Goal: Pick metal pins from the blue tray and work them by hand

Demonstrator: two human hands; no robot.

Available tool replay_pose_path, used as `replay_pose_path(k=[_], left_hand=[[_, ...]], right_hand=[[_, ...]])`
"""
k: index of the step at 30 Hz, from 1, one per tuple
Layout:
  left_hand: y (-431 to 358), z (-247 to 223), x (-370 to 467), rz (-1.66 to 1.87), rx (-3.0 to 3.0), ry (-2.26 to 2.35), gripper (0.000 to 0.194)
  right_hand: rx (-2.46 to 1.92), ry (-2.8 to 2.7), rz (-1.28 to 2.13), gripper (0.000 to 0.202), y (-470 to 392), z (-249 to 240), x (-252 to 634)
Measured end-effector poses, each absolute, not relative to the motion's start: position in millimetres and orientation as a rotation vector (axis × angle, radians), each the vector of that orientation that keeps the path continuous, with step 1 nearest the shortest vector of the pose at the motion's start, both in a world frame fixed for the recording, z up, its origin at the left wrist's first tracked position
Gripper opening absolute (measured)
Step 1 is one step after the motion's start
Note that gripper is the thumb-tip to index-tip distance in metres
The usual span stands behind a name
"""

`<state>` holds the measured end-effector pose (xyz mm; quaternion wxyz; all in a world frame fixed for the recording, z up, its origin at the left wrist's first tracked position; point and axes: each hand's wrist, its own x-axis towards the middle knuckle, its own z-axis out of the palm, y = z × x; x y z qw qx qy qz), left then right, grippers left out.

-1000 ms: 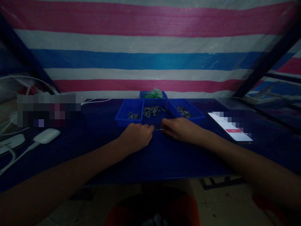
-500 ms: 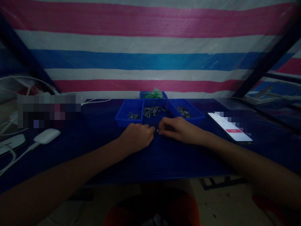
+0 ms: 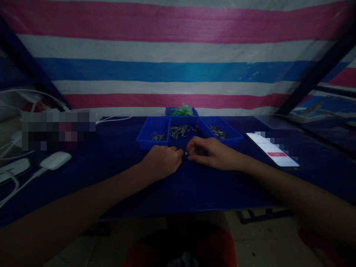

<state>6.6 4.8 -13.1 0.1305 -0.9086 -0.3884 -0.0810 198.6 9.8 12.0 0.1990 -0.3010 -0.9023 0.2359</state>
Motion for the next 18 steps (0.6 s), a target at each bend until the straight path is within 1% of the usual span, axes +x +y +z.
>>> replay_pose_path(k=[4,13,18], left_hand=[[4.0,-12.1,6.8,-0.211,-2.622,-1.123,0.025],[3.6,-11.7,7.2,-0.201,-2.6,-1.119,0.024],[3.6,-12.3,7.0,-0.2,-2.615,-1.137,0.025]], right_hand=[[-0.856,-2.525,0.624,0.014,10.3,11.1,198.8],[-0.847,-2.585,0.367,0.008,11.2,13.3,199.1],[-0.918,-2.666,0.226,0.01,13.8,9.4,200.6]])
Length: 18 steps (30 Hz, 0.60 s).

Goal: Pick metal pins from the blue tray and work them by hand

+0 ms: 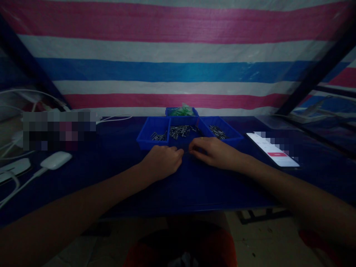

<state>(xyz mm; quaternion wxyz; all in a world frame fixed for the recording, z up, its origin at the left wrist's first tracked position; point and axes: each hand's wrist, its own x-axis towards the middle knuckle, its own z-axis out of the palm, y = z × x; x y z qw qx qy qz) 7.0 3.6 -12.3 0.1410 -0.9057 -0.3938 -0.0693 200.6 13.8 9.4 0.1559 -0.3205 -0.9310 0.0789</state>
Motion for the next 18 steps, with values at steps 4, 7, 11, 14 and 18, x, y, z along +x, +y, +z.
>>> replay_pose_path(k=[4,7,11,14,18], left_hand=[[3.6,-12.8,6.9,-0.223,-2.63,-1.144,0.026],[3.8,-13.0,7.2,-0.234,-2.622,-1.13,0.027],[3.7,-12.5,8.1,-0.248,-2.618,-1.117,0.025],[3.5,-12.1,8.6,-0.263,-2.635,-1.094,0.025],[3.3,-12.4,8.7,-0.274,-2.637,-1.072,0.024]], right_hand=[[-1.002,-2.706,0.109,0.012,16.8,6.7,203.4],[-1.03,-2.735,0.086,0.011,18.0,6.0,204.2],[-1.024,-2.746,0.079,0.007,18.1,5.6,204.2],[-1.026,-2.739,0.065,0.005,17.6,5.2,204.5],[-1.01,-2.738,0.066,0.005,17.2,5.1,205.0]])
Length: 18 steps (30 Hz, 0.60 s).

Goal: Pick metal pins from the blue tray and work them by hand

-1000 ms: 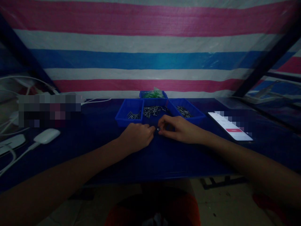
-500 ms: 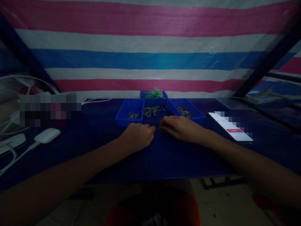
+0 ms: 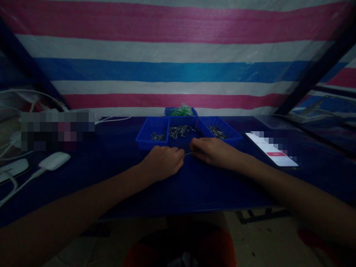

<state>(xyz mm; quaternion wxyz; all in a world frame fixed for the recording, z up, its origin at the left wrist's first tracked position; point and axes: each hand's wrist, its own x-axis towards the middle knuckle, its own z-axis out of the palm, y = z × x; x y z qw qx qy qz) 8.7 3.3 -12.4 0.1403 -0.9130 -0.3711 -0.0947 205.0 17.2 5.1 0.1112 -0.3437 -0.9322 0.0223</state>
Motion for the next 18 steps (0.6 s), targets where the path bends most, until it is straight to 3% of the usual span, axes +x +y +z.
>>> replay_pose_path(k=[12,18], left_hand=[[3.6,-13.4,8.7,-0.265,-2.61,-1.104,0.022],[4.6,-14.6,7.1,-0.26,-2.589,-1.12,0.022]], right_hand=[[-1.003,-2.82,0.077,0.004,18.5,3.8,205.3],[-0.904,-2.899,0.043,0.018,20.2,1.8,205.4]])
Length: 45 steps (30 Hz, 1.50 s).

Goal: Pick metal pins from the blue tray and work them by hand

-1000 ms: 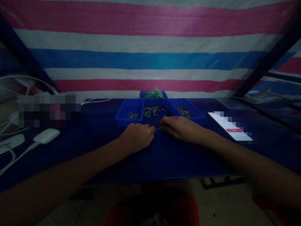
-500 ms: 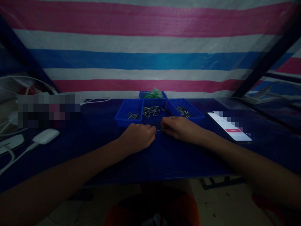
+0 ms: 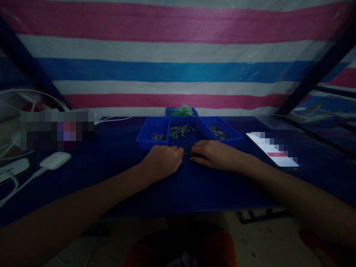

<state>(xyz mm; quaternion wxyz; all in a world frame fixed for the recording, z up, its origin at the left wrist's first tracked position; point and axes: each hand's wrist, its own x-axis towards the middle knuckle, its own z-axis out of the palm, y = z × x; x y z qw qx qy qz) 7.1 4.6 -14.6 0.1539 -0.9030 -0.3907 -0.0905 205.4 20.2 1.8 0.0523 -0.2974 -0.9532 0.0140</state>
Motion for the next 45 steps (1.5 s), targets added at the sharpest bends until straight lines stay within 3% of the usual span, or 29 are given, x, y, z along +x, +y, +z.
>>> replay_pose_path(k=[45], left_hand=[[6.6,-14.5,6.3,-0.244,-2.592,-1.128,0.02]], right_hand=[[-0.81,-2.859,0.03,0.022,18.3,0.9,204.7]])
